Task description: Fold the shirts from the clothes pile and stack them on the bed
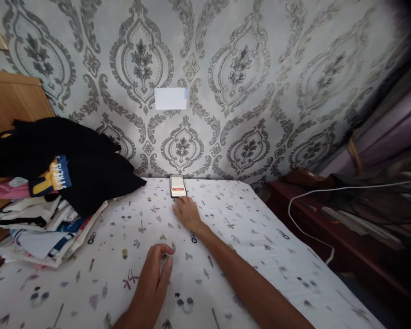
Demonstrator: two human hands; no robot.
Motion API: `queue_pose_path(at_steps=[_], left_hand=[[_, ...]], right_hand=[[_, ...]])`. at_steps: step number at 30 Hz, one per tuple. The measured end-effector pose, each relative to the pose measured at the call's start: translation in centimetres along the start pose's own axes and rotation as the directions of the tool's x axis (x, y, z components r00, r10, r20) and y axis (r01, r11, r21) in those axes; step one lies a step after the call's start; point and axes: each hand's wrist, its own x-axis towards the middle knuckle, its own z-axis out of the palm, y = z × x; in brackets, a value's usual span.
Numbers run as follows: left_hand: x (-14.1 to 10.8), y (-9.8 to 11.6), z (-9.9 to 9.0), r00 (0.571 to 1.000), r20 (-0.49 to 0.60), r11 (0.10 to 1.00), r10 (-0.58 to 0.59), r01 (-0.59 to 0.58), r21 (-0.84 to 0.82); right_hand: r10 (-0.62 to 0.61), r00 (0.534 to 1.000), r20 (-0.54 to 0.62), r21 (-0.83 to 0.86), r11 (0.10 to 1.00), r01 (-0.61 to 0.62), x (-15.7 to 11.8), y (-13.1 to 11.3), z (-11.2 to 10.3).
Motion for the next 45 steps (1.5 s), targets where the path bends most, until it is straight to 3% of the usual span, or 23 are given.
queue_pose_path(at_steps=[8, 26, 45], left_hand=[[-0.06, 0.31, -0.47, 0.994, 0.065, 0.997, -0.082, 0.082, 0.010], [-0.02, 0.65, -0.48, 0.983, 0.066, 0.983, -0.171, 0.174, -0.050], [0.10, 0.45, -0.44, 0.991, 0.013, 0.990, -0.135, 0.135, -0.036]], right_hand=[[-0.008, 1.000, 0.004, 0.027, 1.000, 0.008, 0.07, -0.01, -0.02], [-0.009, 1.000, -0.011, 0.041, 0.999, 0.010, -0.03, -0.04, -0.20], [0.001, 1.000, -0.012, 0.034, 0.999, 0.000, 0.00, -0.03, -0.16]])
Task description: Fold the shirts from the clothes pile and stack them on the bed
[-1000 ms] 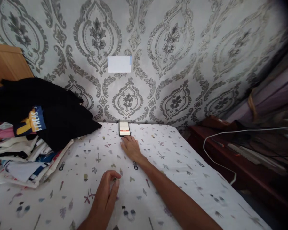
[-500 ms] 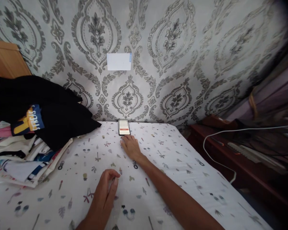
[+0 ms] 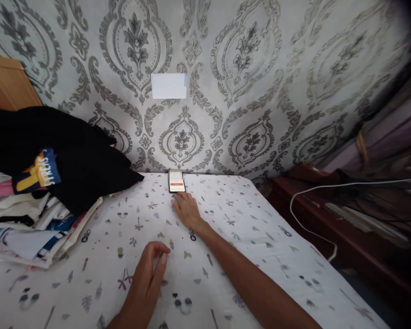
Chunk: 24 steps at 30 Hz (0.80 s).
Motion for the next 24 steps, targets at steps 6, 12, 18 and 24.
queue_pose_path(at_steps=[6, 12, 18, 24], left_hand=[[0.15, -0.25, 0.02, 1.000, -0.009, 1.000, 0.007, -0.007, -0.011], [0.11, -0.17, 0.07, 0.999, -0.027, 1.000, -0.020, 0.020, -0.013], [0.10, 0.06, 0.06, 1.000, -0.024, 1.000, -0.020, 0.020, 0.006], [0.07, -0.05, 0.03, 0.999, -0.010, 0.999, -0.038, 0.038, -0.013]], right_hand=[[-0.005, 1.000, -0.008, -0.006, 1.000, 0.005, -0.01, 0.09, 0.10], [-0.006, 1.000, 0.007, 0.010, 1.000, 0.006, 0.04, 0.20, 0.24], [-0.002, 1.000, -0.008, 0.003, 1.000, 0.002, -0.02, 0.20, 0.18], [-0.004, 1.000, -0.015, -0.002, 1.000, 0.004, 0.05, 0.29, 0.38]])
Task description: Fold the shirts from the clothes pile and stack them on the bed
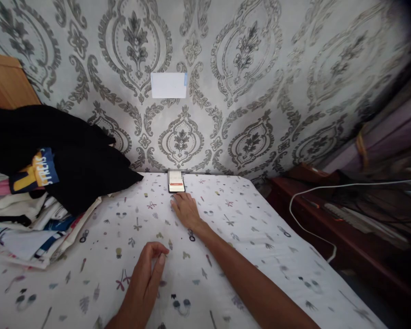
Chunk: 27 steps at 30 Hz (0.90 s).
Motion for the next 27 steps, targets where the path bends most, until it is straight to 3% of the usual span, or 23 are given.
queue_pose_path(at_steps=[11, 16, 19, 23, 25, 27], left_hand=[[-0.1, 0.3, 0.1, 0.996, -0.021, 0.996, 0.091, -0.091, 0.006], [-0.5, 0.3, 0.4, 0.991, -0.019, 0.991, 0.135, -0.135, -0.019], [-0.3, 0.4, 0.1, 0.972, -0.070, 0.972, 0.226, -0.220, 0.080], [2.1, 1.3, -3.4, 0.893, -0.127, 0.848, 0.432, -0.355, 0.393], [4.4, 2.6, -6.7, 0.817, -0.126, 0.703, 0.563, -0.393, 0.592], [7.0, 4.6, -10.5, 0.752, -0.116, 0.534, 0.649, -0.341, 0.774]], right_hand=[[-0.054, 0.998, -0.045, 0.014, 0.998, 0.055, -1.0, -0.8, -1.1], [-0.177, 0.984, -0.014, 0.018, 0.984, 0.178, -3.6, -1.3, -1.4], [-0.251, 0.967, -0.053, 0.077, 0.964, 0.254, -6.0, -0.9, -1.4], [-0.360, 0.922, -0.142, 0.144, 0.914, 0.379, -9.9, 0.2, -1.5], [-0.406, 0.895, -0.184, 0.136, 0.891, 0.433, -11.9, 0.8, -1.6], [-0.451, 0.864, -0.222, 0.098, 0.872, 0.480, -13.5, 1.3, -1.6]])
